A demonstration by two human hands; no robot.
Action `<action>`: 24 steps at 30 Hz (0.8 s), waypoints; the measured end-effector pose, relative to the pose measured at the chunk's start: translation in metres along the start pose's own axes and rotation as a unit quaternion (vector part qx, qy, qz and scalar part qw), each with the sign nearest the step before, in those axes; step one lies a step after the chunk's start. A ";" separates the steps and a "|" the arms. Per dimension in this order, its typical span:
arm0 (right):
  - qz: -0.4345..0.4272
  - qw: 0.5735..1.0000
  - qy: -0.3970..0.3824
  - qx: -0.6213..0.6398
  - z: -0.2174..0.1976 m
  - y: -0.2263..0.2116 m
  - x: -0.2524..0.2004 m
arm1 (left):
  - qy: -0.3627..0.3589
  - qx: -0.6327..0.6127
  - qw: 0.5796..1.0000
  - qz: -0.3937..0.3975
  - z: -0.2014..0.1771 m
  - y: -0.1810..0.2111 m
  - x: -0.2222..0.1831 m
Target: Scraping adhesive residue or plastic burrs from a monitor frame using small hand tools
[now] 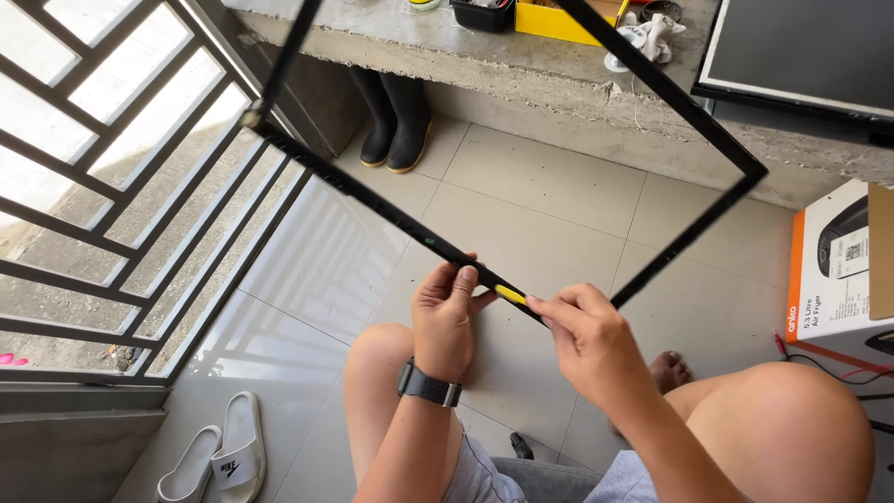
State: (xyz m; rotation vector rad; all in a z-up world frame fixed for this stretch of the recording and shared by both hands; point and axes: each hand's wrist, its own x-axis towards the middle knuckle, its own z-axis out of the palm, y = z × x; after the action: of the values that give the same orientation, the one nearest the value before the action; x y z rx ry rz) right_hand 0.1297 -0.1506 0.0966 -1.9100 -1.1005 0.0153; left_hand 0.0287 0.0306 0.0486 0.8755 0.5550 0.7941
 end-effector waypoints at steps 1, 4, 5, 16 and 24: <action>0.002 1.000 0.003 -0.001 0.004 -0.005 0.001 | -0.003 0.000 1.000 -0.002 0.002 -0.001 -0.003; -0.028 1.000 0.009 -0.007 0.004 -0.012 0.002 | -0.003 0.030 0.999 0.018 0.006 0.000 -0.009; -0.012 0.998 -0.013 -0.066 -0.003 -0.007 0.000 | 0.008 0.038 0.999 0.028 0.006 0.002 -0.008; 0.038 0.992 -0.059 -0.106 -0.014 -0.001 -0.004 | 0.043 0.085 0.994 0.047 0.012 0.001 -0.010; 0.067 0.971 -0.095 -0.211 -0.021 0.007 -0.007 | 0.033 0.139 0.987 0.074 0.009 0.000 -0.009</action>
State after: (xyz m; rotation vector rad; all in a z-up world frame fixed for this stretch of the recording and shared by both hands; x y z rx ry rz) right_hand 0.1388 -0.1713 0.1017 -2.4027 -1.1682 0.0434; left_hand 0.0296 0.0193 0.0545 1.1601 0.6750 0.8970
